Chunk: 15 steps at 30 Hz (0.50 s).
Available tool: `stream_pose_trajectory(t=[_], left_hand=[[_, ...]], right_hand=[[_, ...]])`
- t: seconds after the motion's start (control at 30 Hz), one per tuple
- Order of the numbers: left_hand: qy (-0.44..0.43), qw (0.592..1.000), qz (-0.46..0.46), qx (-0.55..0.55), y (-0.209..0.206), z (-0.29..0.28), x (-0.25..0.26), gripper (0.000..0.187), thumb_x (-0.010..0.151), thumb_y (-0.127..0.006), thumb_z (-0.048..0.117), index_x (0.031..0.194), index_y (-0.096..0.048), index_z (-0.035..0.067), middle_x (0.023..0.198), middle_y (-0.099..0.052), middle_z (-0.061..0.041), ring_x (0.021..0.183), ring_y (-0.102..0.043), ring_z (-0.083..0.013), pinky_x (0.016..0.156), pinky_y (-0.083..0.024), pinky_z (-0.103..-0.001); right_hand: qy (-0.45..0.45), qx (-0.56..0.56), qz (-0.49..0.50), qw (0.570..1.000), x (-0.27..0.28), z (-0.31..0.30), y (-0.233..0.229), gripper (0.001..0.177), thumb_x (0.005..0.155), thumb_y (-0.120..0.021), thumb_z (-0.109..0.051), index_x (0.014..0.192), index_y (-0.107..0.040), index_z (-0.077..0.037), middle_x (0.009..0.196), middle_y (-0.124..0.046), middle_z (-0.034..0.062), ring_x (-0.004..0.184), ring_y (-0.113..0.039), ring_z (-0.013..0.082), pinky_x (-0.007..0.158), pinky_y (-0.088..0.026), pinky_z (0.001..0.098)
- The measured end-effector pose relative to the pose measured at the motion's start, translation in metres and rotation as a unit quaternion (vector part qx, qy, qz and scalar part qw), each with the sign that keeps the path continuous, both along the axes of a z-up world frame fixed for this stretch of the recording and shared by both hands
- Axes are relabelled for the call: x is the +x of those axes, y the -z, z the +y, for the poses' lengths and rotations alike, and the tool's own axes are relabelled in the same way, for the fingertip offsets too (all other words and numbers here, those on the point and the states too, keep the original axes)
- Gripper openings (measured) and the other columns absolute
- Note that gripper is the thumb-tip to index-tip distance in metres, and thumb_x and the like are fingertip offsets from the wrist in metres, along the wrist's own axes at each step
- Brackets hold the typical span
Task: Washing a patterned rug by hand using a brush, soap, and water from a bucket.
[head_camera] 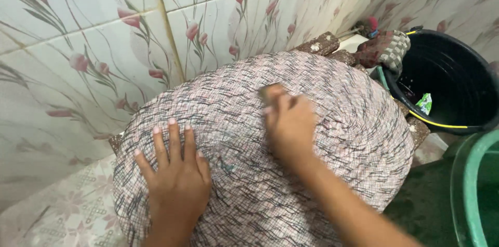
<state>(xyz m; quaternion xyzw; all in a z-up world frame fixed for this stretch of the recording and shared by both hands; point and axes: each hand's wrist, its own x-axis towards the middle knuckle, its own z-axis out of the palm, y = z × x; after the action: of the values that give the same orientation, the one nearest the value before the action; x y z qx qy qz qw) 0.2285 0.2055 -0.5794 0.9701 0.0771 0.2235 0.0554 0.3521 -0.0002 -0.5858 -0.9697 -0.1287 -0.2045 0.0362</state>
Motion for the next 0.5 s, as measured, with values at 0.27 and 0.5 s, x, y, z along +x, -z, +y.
stream_pose_trajectory(t=[0.27,0.5], left_hand=[[0.016,1.0,0.012,-0.012,0.001,0.004,-0.002,0.056,0.095,-0.044,0.031,0.145,-0.054,0.007,0.159,-0.04,-0.019,0.147,-0.035,-0.042,0.113,-0.021,-0.072],[-0.014,0.999,0.042,-0.021,0.007,0.001,0.0,0.057,0.096,-0.041,0.033,0.148,-0.048,0.011,0.163,-0.033,-0.015,0.151,-0.026,-0.0387,0.116,-0.013,-0.069]], right_hand=[[-0.012,0.057,0.246,0.968,0.0,-0.055,-0.041,0.039,0.102,-0.054,-0.037,0.123,-0.057,-0.005,0.119,-0.052,0.0198,0.099,-0.054,0.0292,0.088,-0.052,0.0451],[0.05,0.01,0.113,0.992,-0.02,-0.023,-0.028,0.048,0.103,-0.049,-0.037,0.137,-0.048,-0.003,0.112,-0.05,0.022,0.098,-0.048,0.0337,0.082,-0.043,0.0508]])
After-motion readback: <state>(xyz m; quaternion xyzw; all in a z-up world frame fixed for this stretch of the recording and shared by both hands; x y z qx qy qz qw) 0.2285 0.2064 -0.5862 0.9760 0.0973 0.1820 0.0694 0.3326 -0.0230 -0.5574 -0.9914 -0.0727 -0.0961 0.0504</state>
